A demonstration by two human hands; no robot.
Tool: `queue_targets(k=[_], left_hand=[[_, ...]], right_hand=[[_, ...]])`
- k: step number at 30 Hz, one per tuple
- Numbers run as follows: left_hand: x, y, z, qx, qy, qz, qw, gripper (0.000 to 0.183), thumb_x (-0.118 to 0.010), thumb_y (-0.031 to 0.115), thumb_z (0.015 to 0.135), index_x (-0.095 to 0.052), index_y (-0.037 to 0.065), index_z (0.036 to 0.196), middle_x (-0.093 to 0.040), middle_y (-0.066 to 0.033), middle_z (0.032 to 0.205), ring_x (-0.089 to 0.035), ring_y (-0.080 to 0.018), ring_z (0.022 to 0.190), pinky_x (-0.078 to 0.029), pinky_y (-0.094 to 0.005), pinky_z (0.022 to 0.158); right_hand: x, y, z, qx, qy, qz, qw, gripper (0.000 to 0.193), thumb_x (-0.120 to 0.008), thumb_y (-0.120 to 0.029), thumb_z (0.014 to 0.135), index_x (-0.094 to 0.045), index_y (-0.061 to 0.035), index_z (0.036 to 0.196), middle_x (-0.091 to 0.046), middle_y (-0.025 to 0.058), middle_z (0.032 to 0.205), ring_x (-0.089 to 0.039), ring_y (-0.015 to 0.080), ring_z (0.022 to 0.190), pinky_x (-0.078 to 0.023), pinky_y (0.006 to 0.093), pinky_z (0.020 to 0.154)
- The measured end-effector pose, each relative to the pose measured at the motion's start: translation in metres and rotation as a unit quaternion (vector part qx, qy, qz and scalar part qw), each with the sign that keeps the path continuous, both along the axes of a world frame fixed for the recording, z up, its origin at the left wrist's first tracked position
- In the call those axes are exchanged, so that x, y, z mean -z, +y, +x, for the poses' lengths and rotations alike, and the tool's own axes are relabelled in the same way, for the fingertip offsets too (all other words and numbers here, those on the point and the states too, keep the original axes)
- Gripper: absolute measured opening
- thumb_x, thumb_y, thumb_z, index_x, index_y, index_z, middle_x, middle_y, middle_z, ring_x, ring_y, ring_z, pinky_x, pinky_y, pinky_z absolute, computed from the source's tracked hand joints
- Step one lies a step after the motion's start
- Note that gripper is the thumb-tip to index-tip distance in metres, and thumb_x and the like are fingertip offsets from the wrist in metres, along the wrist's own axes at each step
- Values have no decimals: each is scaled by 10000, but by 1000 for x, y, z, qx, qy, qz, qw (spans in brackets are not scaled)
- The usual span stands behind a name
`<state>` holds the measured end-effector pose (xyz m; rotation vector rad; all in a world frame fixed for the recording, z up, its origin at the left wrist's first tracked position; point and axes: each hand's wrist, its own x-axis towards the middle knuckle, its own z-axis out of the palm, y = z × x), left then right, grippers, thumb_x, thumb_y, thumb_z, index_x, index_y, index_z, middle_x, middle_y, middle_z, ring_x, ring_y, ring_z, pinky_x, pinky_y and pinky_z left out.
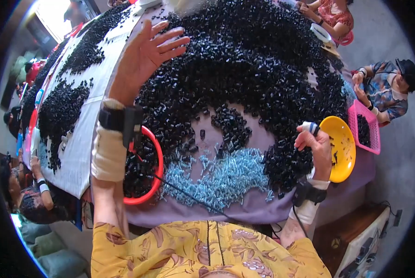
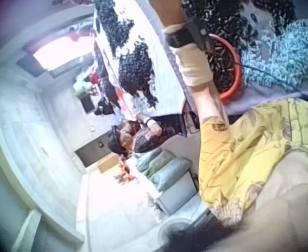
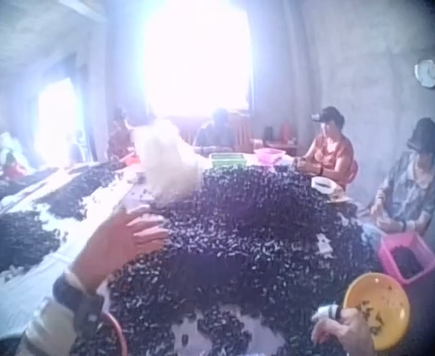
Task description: Assembling or sorting small black plastic components.
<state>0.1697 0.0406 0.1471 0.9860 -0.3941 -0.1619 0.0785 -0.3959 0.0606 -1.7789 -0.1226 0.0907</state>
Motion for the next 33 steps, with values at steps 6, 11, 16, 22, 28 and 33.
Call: queue_targets(k=[6, 11, 16, 22, 28, 33], left_hand=[[31, -24, -18, -61, 19, 121, 991, 734, -504, 480, 886, -213, 36, 1393, -412, -221, 1313, -502, -331, 1138, -461, -454, 922], [45, -42, -55, -9, 91, 187, 978, 450, -487, 303, 941, -425, 28, 1292, -622, -126, 1066, -622, -211, 953, -522, -356, 812], [49, -42, -80, -36, 148, 186, 971, 350, -578, 259, 901, -550, 24, 1159, -645, -105, 947, -639, -173, 847, -538, -303, 738], [55, -29, -101, -68, 177, 184, 964, 315, -553, 224, 913, -554, 11, 1146, -654, -95, 916, -648, -170, 817, -539, -294, 730], [63, -19, -119, -94, 170, 138, 971, 303, -516, 195, 930, -553, -11, 1149, -662, -91, 902, -655, -165, 802, -547, -295, 708], [73, -17, -132, -114, 179, 109, 971, 286, -515, 189, 930, -566, -11, 1129, -664, -93, 907, -660, -171, 791, -550, -298, 707]], right_hand=[[8, 10, 1, -43, 17, 0, 999, 226, -572, -187, 897, -628, 4, 1003, -621, 27, 714, -574, 84, 641, -459, 209, 572], [11, 19, 4, -57, 32, -13, 998, 224, -570, -184, 896, -630, 3, 1006, -623, 28, 722, -574, 85, 652, -465, 216, 589], [16, 26, 9, -71, 35, -8, 997, 224, -567, -178, 895, -632, 9, 1002, -630, 37, 726, -576, 93, 653, -463, 219, 593], [14, 34, 10, -95, 33, -14, 995, 244, -578, -201, 889, -634, 10, 1000, -632, 40, 724, -579, 92, 646, -462, 214, 586], [11, 52, 16, -129, 26, -21, 991, 250, -571, -219, 894, -631, 1, 998, -627, 31, 715, -580, 90, 644, -462, 213, 584], [6, 74, 20, -151, 14, -46, 987, 227, -555, -188, 895, -627, 0, 1000, -624, 30, 710, -570, 89, 638, -461, 219, 581]])
